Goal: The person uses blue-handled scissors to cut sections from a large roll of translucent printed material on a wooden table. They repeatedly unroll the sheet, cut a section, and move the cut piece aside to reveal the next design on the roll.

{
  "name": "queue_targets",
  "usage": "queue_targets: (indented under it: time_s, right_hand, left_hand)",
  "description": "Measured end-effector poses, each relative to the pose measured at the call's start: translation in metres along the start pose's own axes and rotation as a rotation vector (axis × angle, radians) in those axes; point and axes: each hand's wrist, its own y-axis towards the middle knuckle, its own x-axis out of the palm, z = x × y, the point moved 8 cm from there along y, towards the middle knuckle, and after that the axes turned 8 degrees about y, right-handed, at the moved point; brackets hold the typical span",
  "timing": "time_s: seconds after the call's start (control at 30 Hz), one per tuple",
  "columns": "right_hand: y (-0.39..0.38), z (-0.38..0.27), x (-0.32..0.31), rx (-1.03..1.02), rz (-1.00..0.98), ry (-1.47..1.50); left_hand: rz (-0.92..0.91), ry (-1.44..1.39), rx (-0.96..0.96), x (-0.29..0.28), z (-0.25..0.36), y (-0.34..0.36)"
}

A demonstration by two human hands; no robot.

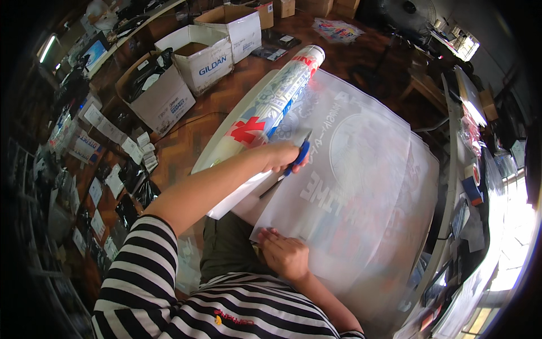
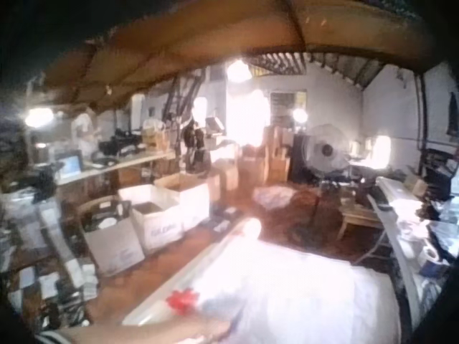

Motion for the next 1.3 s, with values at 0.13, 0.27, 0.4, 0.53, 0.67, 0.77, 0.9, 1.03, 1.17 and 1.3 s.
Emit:
queue_targets:
  time_s: [0.13,0.27,0.4,0.53,0.67,0.77,0.9,1.03,1.17,1.3]
  right_hand:
    - [0.002,0.021,-0.005,0.127,0.026,0.267]
    - [0.009,0.028,-0.007,0.187,-0.032,0.473]
    - [0.005,0.043,-0.004,0.393,-0.155,0.699]
    - [-0.006,0.057,-0.004,0.65,-0.186,0.969]
    - [-0.018,0.088,-0.058,0.793,0.195,0.754]
    - [-0.014,0.097,-0.146,0.797,0.234,-0.58]
    - [-0.054,0.114,-0.173,1.119,0.238,-0.768]
    - [-0.071,0.134,-0.177,1.233,0.391,-0.473]
    - [-0.086,0.158,-0.216,1.261,0.461,-0.401]
    - [-0.136,0.164,-0.275,1.096,0.599,-0.539]
  left_hand:
    - [0.002,-0.023,0.022,-0.016,0.031,0.041]
    - [-0.019,-0.028,0.063,-0.038,0.065,0.081]
    - [-0.033,-0.037,0.088,-0.061,0.097,0.127]
    - [-0.013,-0.043,0.147,-0.093,0.14,0.188]
    - [0.218,-0.008,0.447,-0.122,0.2,0.197]
    - [0.178,-0.164,0.597,-0.134,0.209,0.177]
    - [0.216,0.144,0.783,-0.131,0.197,0.112]
    - [0.228,0.246,0.702,-0.097,0.155,0.0]
    - [0.272,0.281,0.654,-0.104,0.077,-0.073]
    - [0.408,0.432,0.643,-0.112,0.001,-0.146]
